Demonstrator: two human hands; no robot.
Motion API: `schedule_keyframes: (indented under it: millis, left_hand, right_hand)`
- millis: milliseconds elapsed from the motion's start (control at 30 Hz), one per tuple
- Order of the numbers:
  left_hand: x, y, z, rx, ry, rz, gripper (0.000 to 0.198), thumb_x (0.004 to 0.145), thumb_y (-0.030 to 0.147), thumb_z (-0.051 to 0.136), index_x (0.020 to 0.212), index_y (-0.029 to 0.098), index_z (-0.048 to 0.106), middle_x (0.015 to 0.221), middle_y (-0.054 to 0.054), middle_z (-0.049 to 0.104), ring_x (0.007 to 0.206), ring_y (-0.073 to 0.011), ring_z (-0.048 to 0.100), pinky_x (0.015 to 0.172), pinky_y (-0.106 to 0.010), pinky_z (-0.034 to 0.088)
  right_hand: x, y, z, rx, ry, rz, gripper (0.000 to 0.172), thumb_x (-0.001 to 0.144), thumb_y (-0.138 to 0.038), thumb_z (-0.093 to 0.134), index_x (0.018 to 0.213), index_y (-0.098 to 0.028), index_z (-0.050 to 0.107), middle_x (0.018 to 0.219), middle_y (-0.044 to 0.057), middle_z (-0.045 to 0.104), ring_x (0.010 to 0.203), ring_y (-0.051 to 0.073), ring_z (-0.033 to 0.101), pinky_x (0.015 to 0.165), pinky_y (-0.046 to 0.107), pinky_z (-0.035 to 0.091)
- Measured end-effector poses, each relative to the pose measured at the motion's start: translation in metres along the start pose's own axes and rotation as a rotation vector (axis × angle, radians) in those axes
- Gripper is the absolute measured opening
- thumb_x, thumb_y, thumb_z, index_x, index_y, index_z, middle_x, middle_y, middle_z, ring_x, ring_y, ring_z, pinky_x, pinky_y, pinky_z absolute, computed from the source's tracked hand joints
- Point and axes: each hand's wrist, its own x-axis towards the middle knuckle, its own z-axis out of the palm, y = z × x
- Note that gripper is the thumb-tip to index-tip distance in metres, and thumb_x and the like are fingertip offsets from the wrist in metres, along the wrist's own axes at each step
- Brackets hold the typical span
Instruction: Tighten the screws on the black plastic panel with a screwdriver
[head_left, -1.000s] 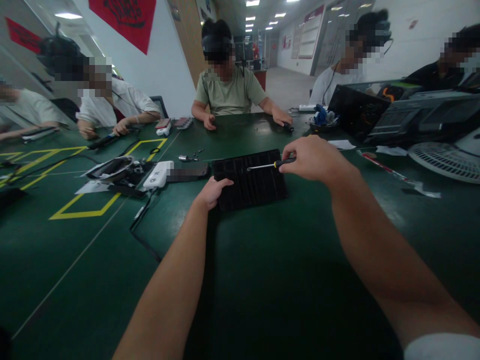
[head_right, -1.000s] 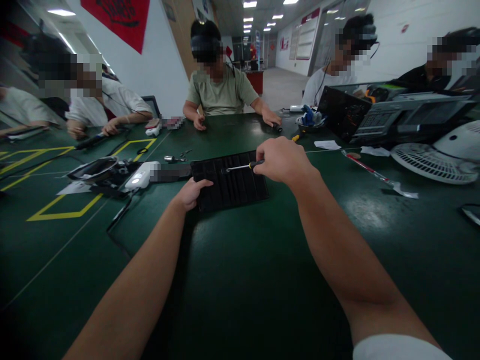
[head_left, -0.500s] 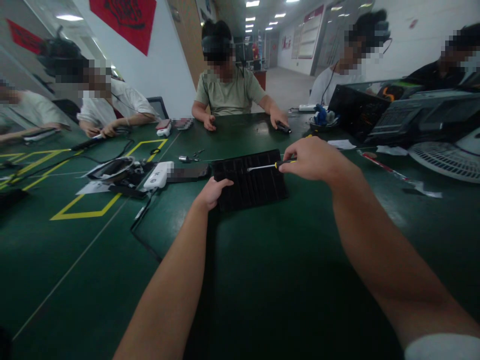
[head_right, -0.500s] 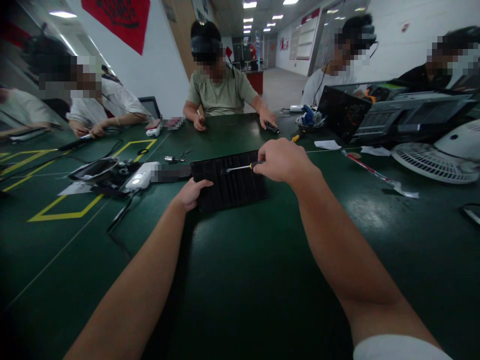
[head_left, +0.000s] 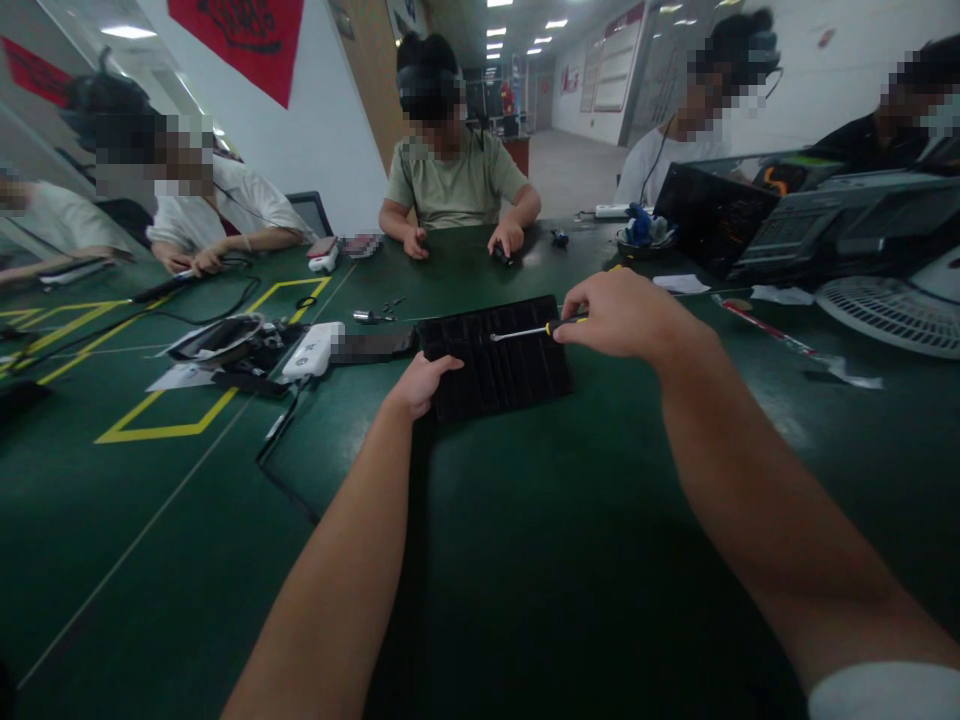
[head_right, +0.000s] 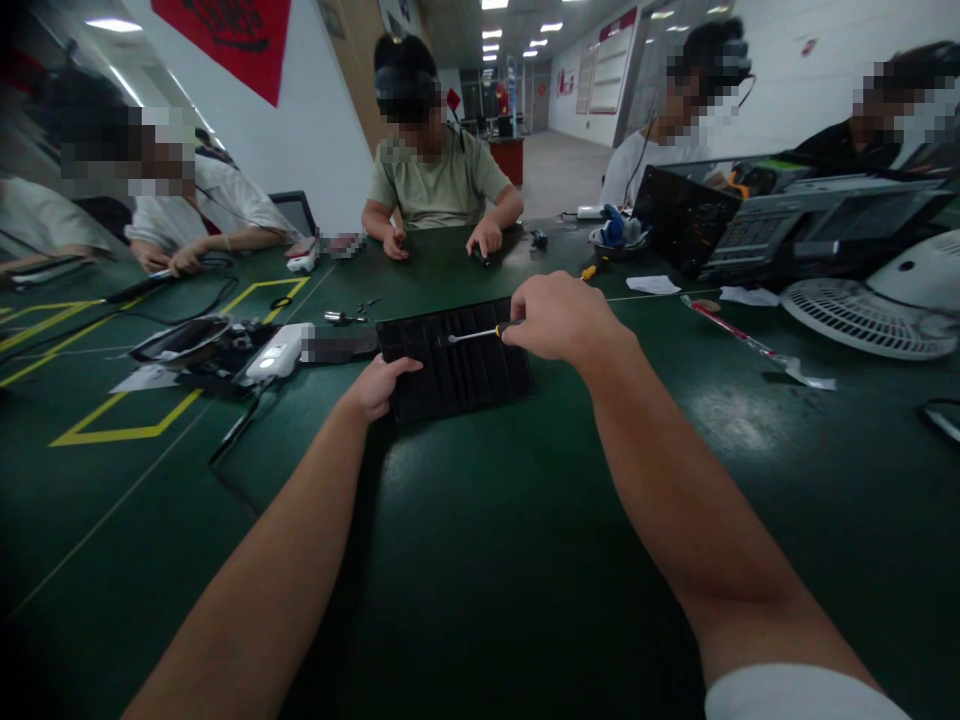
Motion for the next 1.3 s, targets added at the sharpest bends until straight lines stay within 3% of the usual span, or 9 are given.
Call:
schedule_keyframes:
  millis: [1300]
  left_hand:
    - [0.0011, -0.0005, -0.0018, -0.012, -0.015, -0.01, 0.041, 0.057, 0.025, 0.081, 0.096, 0.019, 0.07, 0.093, -0.008, 0.08, 0.096, -0.0318, 0.078, 0.093, -0.051, 0.063]
  right_hand:
    - [0.0009, 0.0023, 0.0005, 0.023, 0.021, -0.029, 0.023, 0.083, -0.044, 0.073, 0.093, -0.025, 0.082, 0.092, 0.008, 0.077, 0.089, 0.027, 0.069, 0.077, 0.038, 0.05]
